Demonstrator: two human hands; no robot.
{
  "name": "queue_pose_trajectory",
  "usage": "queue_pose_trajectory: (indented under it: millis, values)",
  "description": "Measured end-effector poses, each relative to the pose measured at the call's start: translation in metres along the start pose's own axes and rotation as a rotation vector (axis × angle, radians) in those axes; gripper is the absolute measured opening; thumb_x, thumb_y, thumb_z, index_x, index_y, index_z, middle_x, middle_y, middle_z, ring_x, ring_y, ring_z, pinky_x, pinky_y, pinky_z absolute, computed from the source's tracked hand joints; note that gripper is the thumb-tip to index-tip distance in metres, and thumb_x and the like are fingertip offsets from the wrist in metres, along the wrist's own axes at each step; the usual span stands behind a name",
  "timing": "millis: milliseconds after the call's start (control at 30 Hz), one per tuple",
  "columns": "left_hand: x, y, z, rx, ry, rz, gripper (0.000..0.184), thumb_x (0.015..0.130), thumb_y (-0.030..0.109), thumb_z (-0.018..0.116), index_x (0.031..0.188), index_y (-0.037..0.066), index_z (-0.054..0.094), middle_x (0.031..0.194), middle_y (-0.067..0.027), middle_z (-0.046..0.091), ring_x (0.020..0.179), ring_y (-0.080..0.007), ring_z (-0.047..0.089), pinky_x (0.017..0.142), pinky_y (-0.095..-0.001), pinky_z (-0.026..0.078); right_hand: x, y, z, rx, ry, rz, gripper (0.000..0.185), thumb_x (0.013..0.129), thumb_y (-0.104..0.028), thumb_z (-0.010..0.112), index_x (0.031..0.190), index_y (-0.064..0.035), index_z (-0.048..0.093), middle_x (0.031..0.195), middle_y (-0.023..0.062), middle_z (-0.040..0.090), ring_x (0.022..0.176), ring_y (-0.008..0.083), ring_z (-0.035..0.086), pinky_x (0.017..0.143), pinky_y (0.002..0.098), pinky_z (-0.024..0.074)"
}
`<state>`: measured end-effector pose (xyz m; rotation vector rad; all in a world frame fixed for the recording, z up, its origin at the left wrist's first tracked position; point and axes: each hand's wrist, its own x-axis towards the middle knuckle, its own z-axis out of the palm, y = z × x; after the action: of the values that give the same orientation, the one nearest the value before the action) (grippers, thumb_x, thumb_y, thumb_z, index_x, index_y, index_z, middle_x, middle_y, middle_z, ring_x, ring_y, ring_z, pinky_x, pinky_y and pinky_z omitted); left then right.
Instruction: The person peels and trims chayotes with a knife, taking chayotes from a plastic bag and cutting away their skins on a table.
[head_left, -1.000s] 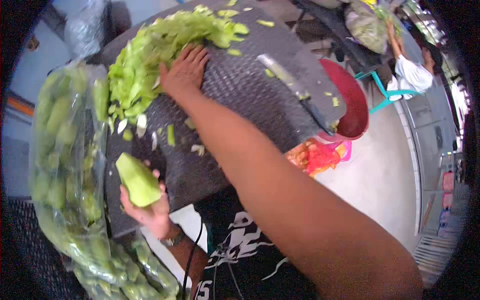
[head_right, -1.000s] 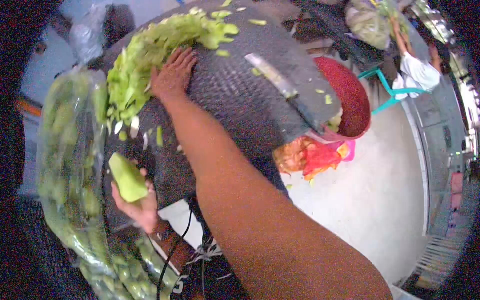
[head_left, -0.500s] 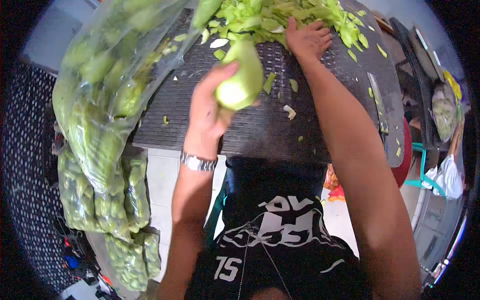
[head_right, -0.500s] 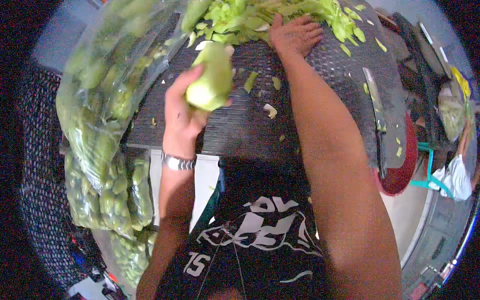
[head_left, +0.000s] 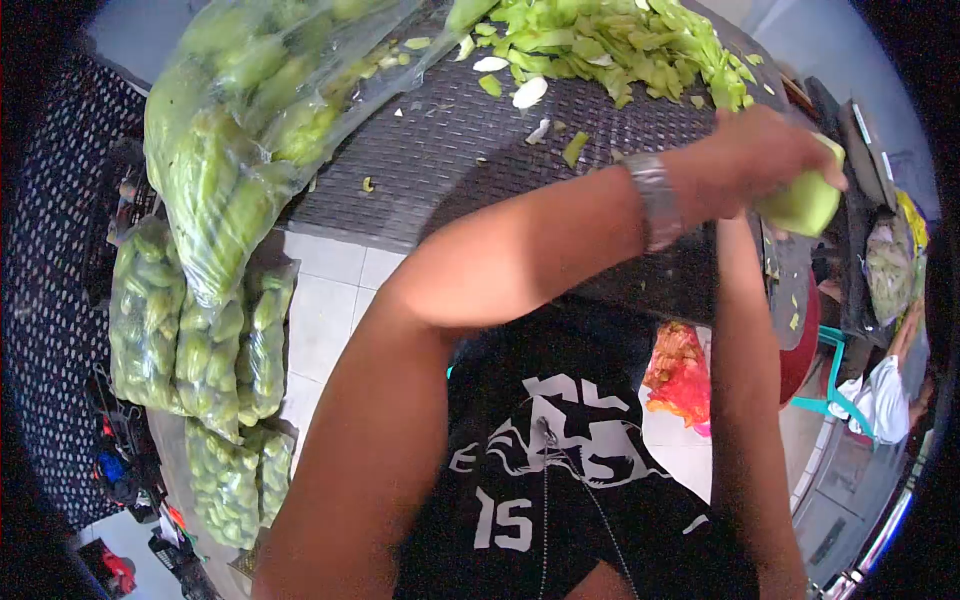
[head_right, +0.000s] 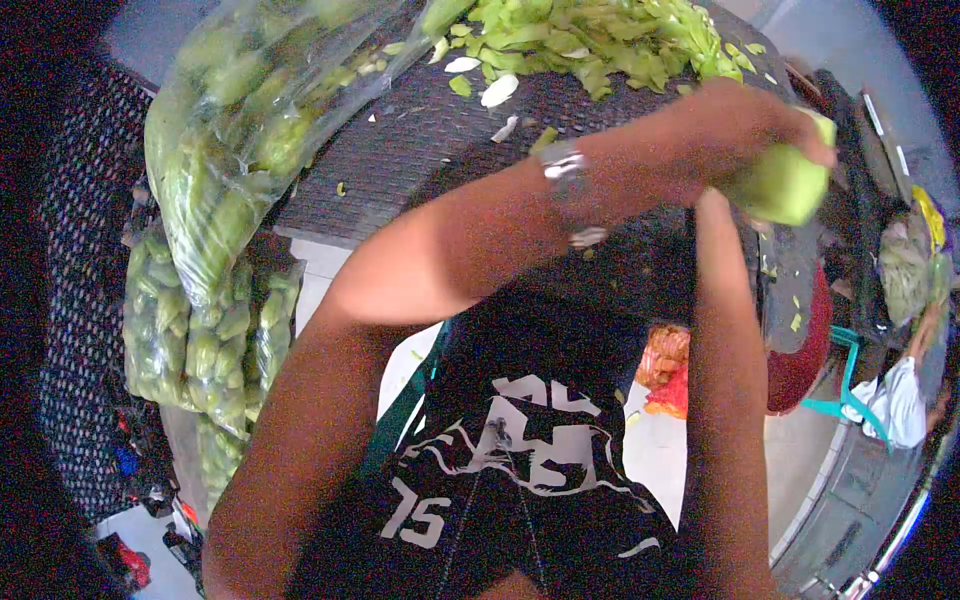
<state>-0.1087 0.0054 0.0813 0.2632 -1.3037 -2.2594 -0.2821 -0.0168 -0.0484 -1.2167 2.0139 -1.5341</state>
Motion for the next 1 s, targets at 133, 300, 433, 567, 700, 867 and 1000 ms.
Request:
queue_pose_trajectory:
  millis: [133,300,433,567,700,867,1000]
  values:
    - [0.022,-0.004,0.049,0.151,-0.178,0.065,0.033,0.075,0.021,0.083,0.1,0.0,0.075,0.096,-0.0165,0.075,0.08,-0.0289,0.075,0.071,-0.0434,0.063,-0.047,0.0,-0.022,-0.021,-0.068,0.046,0.076,0.086,-0.053,0.074,0.127,0.007,0.055,0.126,0.0293,0.054,0.118,0.0427,0.055,0.101,0.0477,0.0474]
    - [0.035,-0.011,0.106,0.392,-0.015,0.111,0.036,0.078,0.023,0.081,0.104,-0.001,0.074,0.1,-0.0158,0.074,0.082,-0.0297,0.075,0.07,-0.0437,0.063,-0.1,-0.007,-0.009,-0.174,-0.186,0.048,0.066,0.086,-0.048,0.076,0.123,0.004,0.058,0.122,0.0257,0.057,0.114,0.0399,0.057,0.098,0.0467,0.0485]
    - [0.029,-0.016,0.137,0.539,0.151,0.145,0.038,0.08,0.024,0.079,0.107,-0.002,0.072,0.103,-0.0152,0.074,0.083,-0.0303,0.075,0.069,-0.0439,0.063,-0.112,-0.014,0.007,-0.287,-0.237,-0.003,0.059,0.086,-0.044,0.077,0.12,0.0015,0.061,0.119,0.0228,0.059,0.111,0.0376,0.059,0.096,0.0459,0.0494]
    - [0.024,-0.02,0.148,0.635,0.17,0.161,0.039,0.083,0.027,0.077,0.108,-0.002,0.071,0.104,-0.0148,0.074,0.082,-0.0316,0.074,0.066,-0.0452,0.063,-0.1,-0.04,0.02,-0.374,-0.248,0.026,0.052,0.087,-0.041,0.078,0.116,-0.0009,0.064,0.116,0.02,0.061,0.108,0.0354,0.061,0.095,0.0451,0.0503]
    - [0.022,-0.024,0.13,0.684,0.078,0.127,0.038,0.084,0.032,0.074,0.104,0.0,0.073,0.099,-0.0157,0.074,0.074,-0.0348,0.073,0.06,-0.049,0.063,-0.119,-0.029,0.03,-0.454,-0.054,-0.017,0.044,0.087,-0.037,0.079,0.113,-0.0033,0.066,0.113,0.0171,0.064,0.105,0.0331,0.063,0.093,0.0443,0.0512]
    - [0.01,-0.03,0.079,-0.015,-0.012,-0.252,0.044,0.073,0.025,0.083,0.095,-0.01,0.069,0.092,-0.0244,0.073,0.07,-0.0375,0.074,0.054,-0.0527,0.062,-0.146,-0.039,0.038,-0.393,0.072,-0.368,0.036,0.091,-0.03,0.077,0.117,-0.0081,0.067,0.111,0.0138,0.063,0.104,0.0306,0.062,0.094,0.0429,0.0505]
    - [-0.056,-0.013,0.025,0.224,0.029,-0.199,0.041,0.073,0.027,0.082,0.094,-0.006,0.071,0.093,-0.023,0.073,0.071,-0.0318,0.073,0.061,-0.0403,0.06,-0.158,-0.065,0.038,0.062,-0.346,-0.274,0.034,0.091,-0.024,0.077,0.119,-0.0063,0.069,0.113,0.0125,0.064,0.099,0.0256,0.065,0.09,0.0373,0.0534]
